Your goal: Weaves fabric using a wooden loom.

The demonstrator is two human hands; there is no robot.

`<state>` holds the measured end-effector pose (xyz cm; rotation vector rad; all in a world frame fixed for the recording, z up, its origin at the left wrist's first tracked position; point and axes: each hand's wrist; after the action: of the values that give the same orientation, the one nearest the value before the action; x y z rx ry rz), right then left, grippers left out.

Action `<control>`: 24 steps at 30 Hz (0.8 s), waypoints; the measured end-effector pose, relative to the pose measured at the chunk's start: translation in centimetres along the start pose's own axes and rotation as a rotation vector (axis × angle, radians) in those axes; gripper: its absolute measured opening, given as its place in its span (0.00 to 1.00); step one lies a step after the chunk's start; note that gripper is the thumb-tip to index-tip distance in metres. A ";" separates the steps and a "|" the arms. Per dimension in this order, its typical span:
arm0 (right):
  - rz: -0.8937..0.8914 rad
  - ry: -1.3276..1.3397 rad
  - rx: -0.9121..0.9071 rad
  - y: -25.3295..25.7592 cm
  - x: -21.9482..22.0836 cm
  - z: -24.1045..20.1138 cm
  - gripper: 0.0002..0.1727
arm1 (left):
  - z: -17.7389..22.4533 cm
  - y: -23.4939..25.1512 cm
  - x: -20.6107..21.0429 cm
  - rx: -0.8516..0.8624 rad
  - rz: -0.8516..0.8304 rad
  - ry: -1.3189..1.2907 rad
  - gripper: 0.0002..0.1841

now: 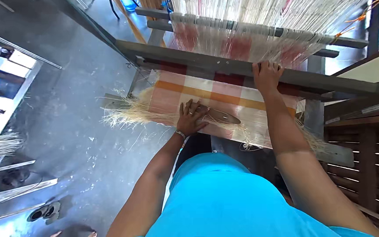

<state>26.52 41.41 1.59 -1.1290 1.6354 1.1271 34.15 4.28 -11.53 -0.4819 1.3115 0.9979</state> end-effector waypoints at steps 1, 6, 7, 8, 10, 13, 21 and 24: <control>-0.007 0.009 0.008 0.4 -0.1 0.0 0.39 | 0.0 0.0 0.0 -0.004 -0.004 -0.001 0.34; -0.046 0.010 0.031 -2.3 -0.9 -1.0 0.38 | -0.2 0.1 0.2 0.013 0.004 0.014 0.35; -0.062 0.000 0.036 -3.7 -1.2 -1.5 0.39 | -0.1 0.0 0.1 0.008 0.002 0.011 0.35; -0.072 -0.006 0.040 -4.8 -1.4 -1.9 0.39 | -0.1 0.0 0.0 0.004 0.001 0.012 0.35; -0.106 -0.014 0.051 -5.2 -1.8 -1.9 0.38 | 0.1 0.0 0.1 -0.002 0.027 0.001 0.35; -0.138 -0.005 0.068 -4.6 -1.9 -2.0 0.39 | 0.0 0.2 0.0 0.002 0.051 -0.030 0.35; 0.061 0.493 -0.160 -11.6 -3.7 0.6 0.37 | 0.3 0.3 -0.1 0.002 0.043 -0.047 0.35; 0.014 0.526 -0.058 -18.5 -5.2 -0.1 0.41 | 0.3 0.2 -0.2 -0.007 0.034 -0.059 0.35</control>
<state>45.50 38.87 2.59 -1.5466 2.0136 0.9370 34.15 4.57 -11.26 -0.4335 1.2670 1.0380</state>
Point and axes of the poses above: each hand's wrist, its own y-axis towards the middle knuckle, its own x-axis out of the palm, z = x × y, and after that the axes turned 6 degrees about -x, right-handed
